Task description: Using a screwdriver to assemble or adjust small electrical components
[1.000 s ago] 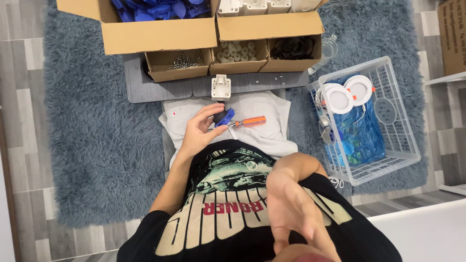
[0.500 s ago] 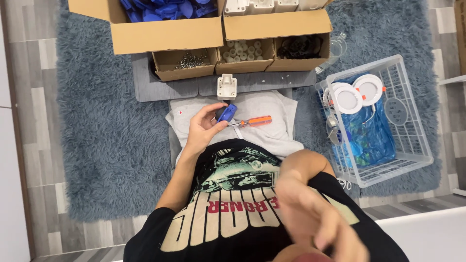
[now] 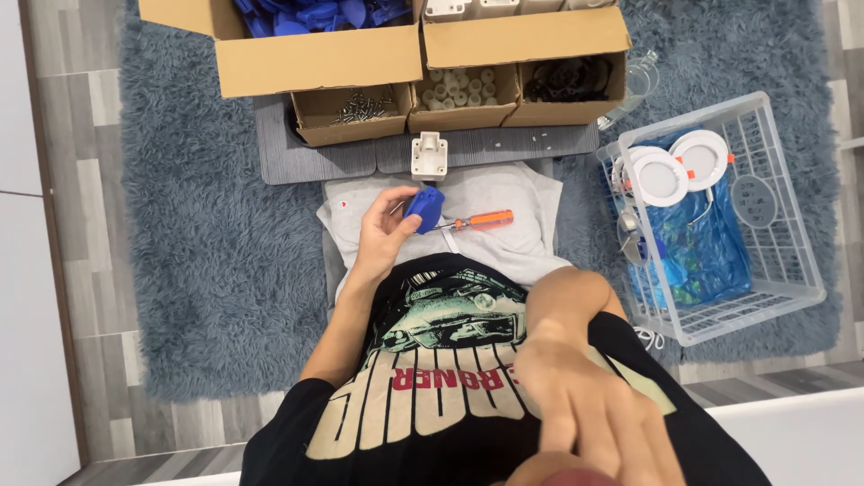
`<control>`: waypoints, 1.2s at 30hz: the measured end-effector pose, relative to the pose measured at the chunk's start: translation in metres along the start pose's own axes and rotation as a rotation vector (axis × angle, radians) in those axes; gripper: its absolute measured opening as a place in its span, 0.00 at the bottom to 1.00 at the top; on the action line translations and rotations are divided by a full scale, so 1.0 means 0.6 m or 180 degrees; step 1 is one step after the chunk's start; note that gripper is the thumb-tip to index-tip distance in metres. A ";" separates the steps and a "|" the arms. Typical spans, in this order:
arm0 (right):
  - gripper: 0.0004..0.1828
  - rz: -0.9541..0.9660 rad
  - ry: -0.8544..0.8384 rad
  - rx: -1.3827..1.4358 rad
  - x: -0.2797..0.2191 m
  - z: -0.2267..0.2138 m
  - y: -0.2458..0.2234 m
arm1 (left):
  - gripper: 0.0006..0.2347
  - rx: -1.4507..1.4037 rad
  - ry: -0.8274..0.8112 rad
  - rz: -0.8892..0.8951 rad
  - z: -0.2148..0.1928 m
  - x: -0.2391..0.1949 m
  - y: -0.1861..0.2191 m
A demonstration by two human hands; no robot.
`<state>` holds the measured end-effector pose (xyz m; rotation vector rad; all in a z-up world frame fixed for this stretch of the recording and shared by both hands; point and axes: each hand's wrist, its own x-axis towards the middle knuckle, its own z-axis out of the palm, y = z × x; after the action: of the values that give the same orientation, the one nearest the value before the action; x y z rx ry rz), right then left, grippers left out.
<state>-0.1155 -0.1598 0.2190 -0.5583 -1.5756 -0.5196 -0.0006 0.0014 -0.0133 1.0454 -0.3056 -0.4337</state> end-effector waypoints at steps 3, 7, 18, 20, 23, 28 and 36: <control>0.10 0.0103 0.0021 0.0110 0.008 0.001 -0.001 | 0.17 0.0050 0.0021 -0.0039 -0.008 0.000 -0.011; 0.11 0.0248 0.0037 0.0286 0.000 -0.007 -0.016 | 0.17 0.0040 0.0037 -0.0125 -0.011 -0.003 -0.009; 0.10 0.0655 -0.0121 0.0601 0.015 -0.013 0.010 | 0.17 -0.0441 -0.0239 -0.0377 -0.016 -0.007 0.001; 0.10 0.0687 -0.0097 0.0573 0.012 -0.012 0.011 | 0.18 -0.0459 -0.0233 -0.0370 -0.012 -0.006 0.007; 0.08 0.0764 -0.0113 0.0593 0.009 -0.016 0.012 | 0.20 -0.0544 -0.0207 -0.0405 -0.005 -0.002 0.019; 0.12 0.0915 -0.0365 0.0528 0.017 -0.035 0.021 | 0.20 -0.0602 -0.0188 -0.0502 -0.005 -0.003 0.021; 0.20 0.2970 -0.0301 -0.0370 -0.031 -0.063 -0.001 | 0.26 -0.0668 -0.0592 -0.0308 -0.020 -0.010 0.027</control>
<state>-0.0855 -0.1846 0.2030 -1.3176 -1.1957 0.1318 0.0027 0.0204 -0.0052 0.8182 -0.3675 -0.6383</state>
